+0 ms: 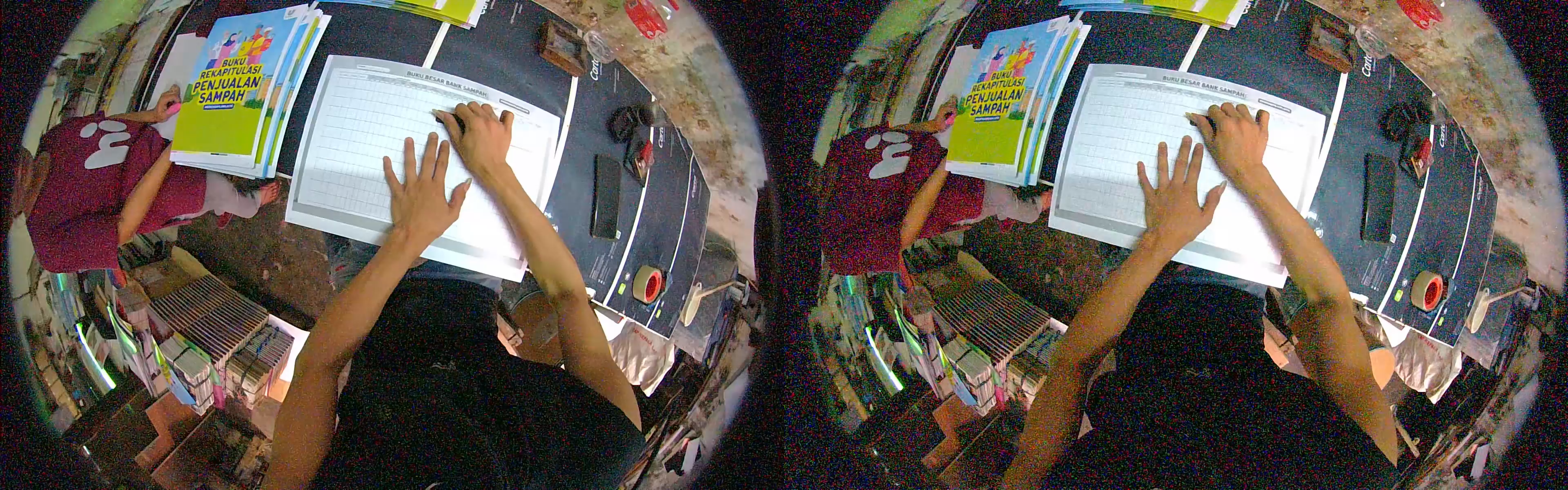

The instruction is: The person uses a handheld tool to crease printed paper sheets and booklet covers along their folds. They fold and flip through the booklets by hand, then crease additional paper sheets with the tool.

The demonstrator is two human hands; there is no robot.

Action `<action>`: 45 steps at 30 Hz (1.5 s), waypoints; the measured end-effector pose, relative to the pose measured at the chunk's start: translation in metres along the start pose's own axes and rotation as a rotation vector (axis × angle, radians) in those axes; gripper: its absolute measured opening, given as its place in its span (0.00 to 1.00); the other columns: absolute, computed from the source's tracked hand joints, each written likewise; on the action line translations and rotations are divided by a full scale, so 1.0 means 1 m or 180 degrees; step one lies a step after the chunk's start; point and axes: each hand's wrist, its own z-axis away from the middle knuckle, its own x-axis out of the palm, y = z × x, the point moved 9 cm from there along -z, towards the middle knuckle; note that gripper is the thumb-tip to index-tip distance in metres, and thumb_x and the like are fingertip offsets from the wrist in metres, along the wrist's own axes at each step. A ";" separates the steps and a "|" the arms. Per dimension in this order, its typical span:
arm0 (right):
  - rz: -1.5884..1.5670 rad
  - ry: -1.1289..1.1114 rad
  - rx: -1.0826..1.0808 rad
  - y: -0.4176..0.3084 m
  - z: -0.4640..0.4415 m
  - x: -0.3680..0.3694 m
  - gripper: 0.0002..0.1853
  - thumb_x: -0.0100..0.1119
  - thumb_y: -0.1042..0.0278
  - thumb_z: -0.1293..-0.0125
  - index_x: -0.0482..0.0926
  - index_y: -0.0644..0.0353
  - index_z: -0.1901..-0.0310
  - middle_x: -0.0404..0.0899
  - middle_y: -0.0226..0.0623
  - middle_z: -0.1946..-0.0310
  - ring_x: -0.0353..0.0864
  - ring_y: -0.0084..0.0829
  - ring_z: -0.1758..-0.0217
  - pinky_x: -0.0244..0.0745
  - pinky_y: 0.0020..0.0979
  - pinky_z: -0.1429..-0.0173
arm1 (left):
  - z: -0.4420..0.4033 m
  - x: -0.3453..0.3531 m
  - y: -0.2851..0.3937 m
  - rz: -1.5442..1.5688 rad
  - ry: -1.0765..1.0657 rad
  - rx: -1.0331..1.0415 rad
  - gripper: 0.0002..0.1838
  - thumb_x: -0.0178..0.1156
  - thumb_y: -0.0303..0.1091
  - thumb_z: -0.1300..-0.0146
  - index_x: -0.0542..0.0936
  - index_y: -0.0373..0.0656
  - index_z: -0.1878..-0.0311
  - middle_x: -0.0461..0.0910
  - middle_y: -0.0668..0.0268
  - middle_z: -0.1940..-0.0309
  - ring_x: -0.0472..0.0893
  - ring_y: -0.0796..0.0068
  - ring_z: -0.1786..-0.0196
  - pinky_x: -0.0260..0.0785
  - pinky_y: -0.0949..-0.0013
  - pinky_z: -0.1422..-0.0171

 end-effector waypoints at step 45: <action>-0.0007 0.0164 0.0007 0.000 0.002 -0.007 0.19 0.59 0.44 0.30 0.85 0.50 0.68 0.83 0.29 0.70 0.82 0.34 0.60 0.62 0.48 0.48 | -0.061 -0.006 -0.051 -0.0189 0.0456 0.0419 0.43 0.53 0.69 0.32 0.65 0.54 0.21 0.54 0.63 0.18 0.48 0.50 0.16 0.39 0.29 0.20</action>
